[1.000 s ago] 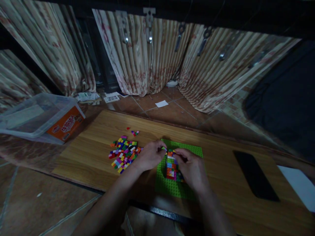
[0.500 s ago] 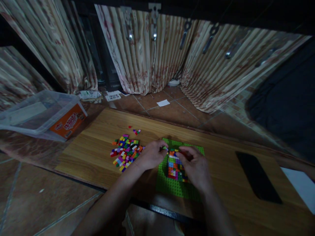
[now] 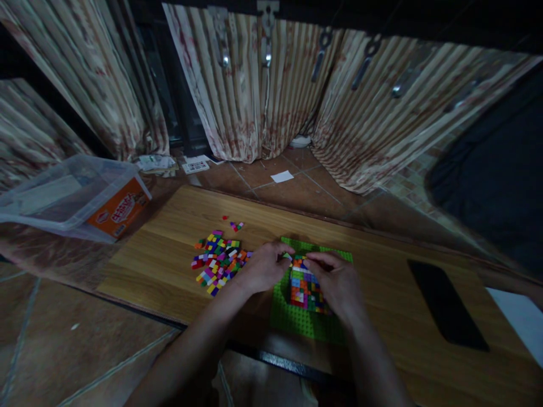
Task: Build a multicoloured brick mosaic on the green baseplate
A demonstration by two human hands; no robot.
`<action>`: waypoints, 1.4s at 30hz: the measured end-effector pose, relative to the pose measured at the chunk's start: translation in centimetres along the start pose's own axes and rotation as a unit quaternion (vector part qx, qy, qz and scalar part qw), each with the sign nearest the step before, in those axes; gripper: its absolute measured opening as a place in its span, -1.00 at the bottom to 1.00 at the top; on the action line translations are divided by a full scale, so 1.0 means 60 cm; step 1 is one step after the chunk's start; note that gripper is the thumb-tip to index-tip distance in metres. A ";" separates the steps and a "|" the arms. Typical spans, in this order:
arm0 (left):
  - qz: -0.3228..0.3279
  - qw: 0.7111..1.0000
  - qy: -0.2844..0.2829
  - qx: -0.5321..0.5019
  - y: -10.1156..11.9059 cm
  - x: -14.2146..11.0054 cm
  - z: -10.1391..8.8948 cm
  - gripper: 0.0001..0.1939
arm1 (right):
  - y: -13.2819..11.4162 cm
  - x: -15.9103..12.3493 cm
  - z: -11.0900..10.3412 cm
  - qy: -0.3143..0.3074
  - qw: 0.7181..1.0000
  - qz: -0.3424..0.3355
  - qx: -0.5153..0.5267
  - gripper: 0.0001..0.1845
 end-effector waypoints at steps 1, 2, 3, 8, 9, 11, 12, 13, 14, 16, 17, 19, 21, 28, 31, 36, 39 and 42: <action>0.001 1.000 0.000 -0.003 0.001 0.000 0.000 -0.71 | -0.001 0.001 0.000 0.002 1.000 0.001 0.003 -0.78; 0.002 1.000 0.000 -0.003 0.002 -0.001 0.000 -0.71 | -0.001 0.001 0.001 0.003 1.000 0.001 0.006 -0.79; 0.002 1.000 -0.001 0.000 0.003 -0.001 0.000 -0.71 | -0.001 0.001 0.001 0.003 1.000 0.001 0.009 -0.80; -0.007 1.000 0.001 -0.005 -0.004 0.000 0.003 -0.72 | 0.000 0.001 0.006 0.002 1.000 -0.004 0.024 -0.80; -0.013 1.000 0.000 -0.015 -0.008 0.001 0.004 -0.72 | 0.002 0.001 0.007 0.002 1.000 -0.003 0.026 -0.80; -0.030 0.999 -0.008 -0.043 -0.018 0.002 0.008 -0.73 | 0.006 0.001 0.006 -0.002 0.999 0.001 0.032 -0.78; -0.039 0.997 -0.014 -0.064 -0.023 0.003 0.011 -0.73 | 0.009 0.001 0.006 -0.006 0.999 0.006 0.037 -0.76; -0.047 0.995 -0.021 -0.090 -0.025 0.003 0.013 -0.74 | 0.012 0.000 0.005 -0.010 0.999 0.014 0.044 -0.73; -0.054 0.991 -0.026 -0.118 -0.027 0.004 0.015 -0.75 | 0.016 0.000 0.002 -0.011 0.998 0.024 0.053 -0.69; -0.068 0.982 -0.030 -0.176 -0.025 0.004 0.017 -0.81 | 0.022 0.001 -0.008 0.003 0.997 0.045 0.068 -0.65; -0.077 0.976 -0.029 -0.200 -0.022 0.003 0.017 -0.84 | 0.023 0.001 -0.014 0.017 0.996 0.051 0.073 -0.65; -0.100 0.965 -0.029 -0.241 -0.017 0.001 0.018 -0.89 | 0.020 0.000 -0.024 0.046 0.994 0.054 0.083 -0.69; -0.119 0.953 -0.034 -0.275 -0.010 -0.001 0.020 -0.90 | 0.009 -0.003 -0.021 0.044 0.993 0.045 0.103 -0.72; -0.120 0.933 -0.065 -0.334 0.009 -0.006 0.024 -0.75 | -0.036 -0.014 0.009 -0.003 0.981 0.021 0.195 -0.80; -0.116 0.925 -0.066 -0.356 0.013 -0.007 0.024 -0.74 | -0.037 -0.015 0.009 -0.002 0.974 0.050 0.221 -0.83; -0.112 0.925 -0.079 -0.353 0.018 -0.010 0.024 -0.72 | -0.036 -0.018 0.008 -0.025 0.960 0.090 0.262 -0.86; -0.107 0.923 -0.082 -0.360 0.022 -0.011 0.022 -0.71 | -0.034 -0.019 0.010 -0.061 0.956 0.103 0.267 -0.84; -0.123 0.919 -0.056 -0.371 0.014 -0.007 0.015 -0.72 | -0.022 -0.011 -0.007 -0.044 0.973 0.088 0.207 -0.79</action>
Point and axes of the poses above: each hand's wrist, its own x-axis towards the middle knuckle, its own z-axis out of the palm, y = z × x, the point moved 8 cm from there along x, towards the middle knuckle, and after that the axes turned 12 degrees about y, right-handed, at the moved point
